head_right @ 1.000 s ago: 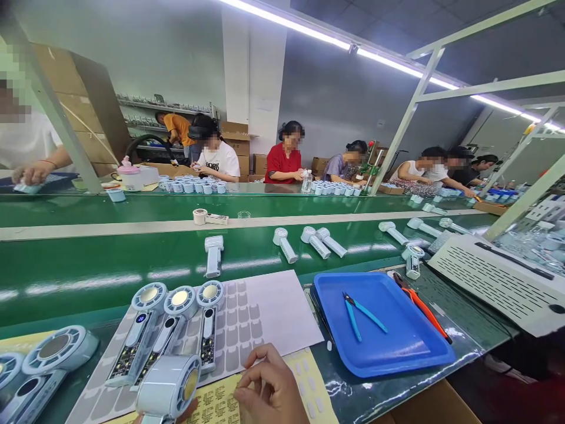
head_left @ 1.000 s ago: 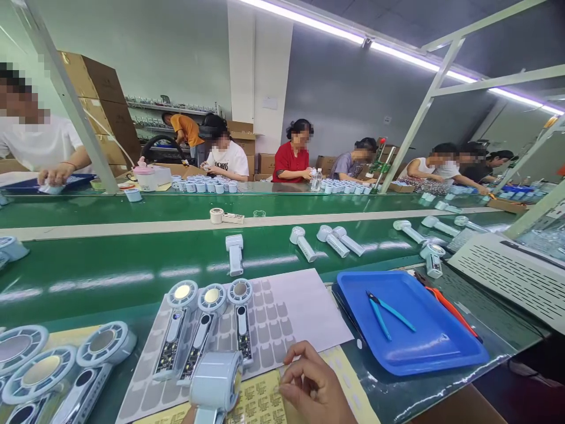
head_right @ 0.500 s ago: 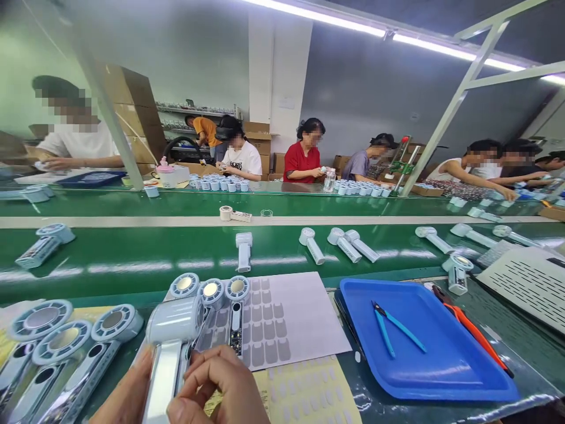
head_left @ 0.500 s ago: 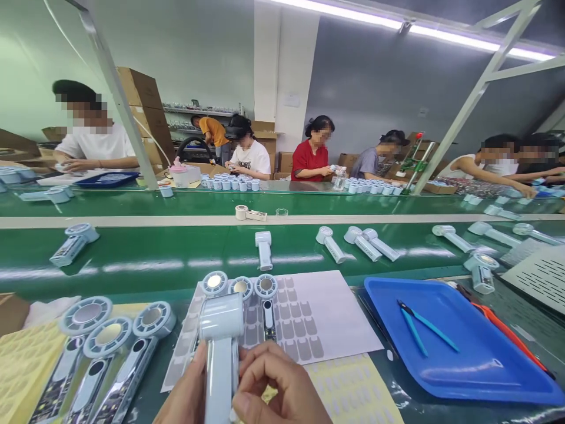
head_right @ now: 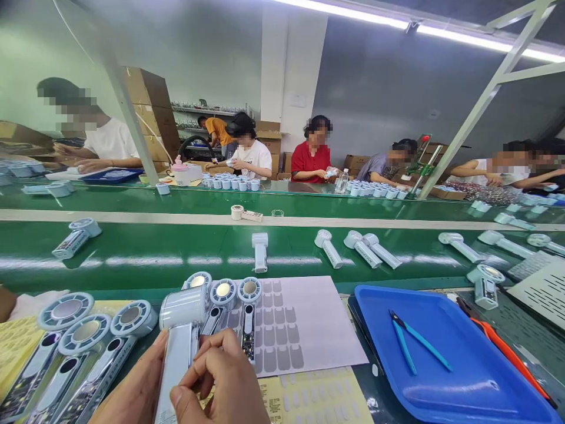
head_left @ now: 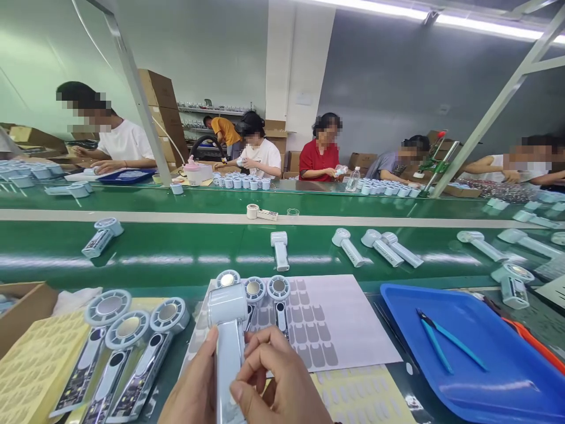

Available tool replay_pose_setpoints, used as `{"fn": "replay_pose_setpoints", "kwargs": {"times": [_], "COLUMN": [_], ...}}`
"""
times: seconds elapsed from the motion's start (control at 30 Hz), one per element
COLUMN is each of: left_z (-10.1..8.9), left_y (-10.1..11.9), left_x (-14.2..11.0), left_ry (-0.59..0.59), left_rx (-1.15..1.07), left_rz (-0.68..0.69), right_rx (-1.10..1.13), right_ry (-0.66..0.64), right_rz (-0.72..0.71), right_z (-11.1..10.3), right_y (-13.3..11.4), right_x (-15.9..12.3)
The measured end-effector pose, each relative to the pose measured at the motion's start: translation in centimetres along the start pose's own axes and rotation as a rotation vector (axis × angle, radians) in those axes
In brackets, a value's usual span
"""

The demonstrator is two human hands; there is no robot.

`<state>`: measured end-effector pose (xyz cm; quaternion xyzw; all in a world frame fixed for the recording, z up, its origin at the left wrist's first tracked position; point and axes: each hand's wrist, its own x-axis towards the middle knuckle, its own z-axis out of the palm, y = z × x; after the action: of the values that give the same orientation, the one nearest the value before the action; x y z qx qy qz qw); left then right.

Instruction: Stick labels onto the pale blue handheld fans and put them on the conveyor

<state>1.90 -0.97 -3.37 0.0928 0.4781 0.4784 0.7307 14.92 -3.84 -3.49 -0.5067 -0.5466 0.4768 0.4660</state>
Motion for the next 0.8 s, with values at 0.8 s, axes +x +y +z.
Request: {"fn": "replay_pose_setpoints", "kwargs": {"times": [0.8], "left_z": [5.4], "left_y": [14.2], "left_x": [10.1], "left_ry": [-0.093], "left_rx": [0.708], "left_rz": [0.383], "right_rx": [-0.802], "right_ry": [0.326], "right_rz": [0.175], "right_z": [-13.0], "right_y": [8.3], "right_x": [0.5]}}
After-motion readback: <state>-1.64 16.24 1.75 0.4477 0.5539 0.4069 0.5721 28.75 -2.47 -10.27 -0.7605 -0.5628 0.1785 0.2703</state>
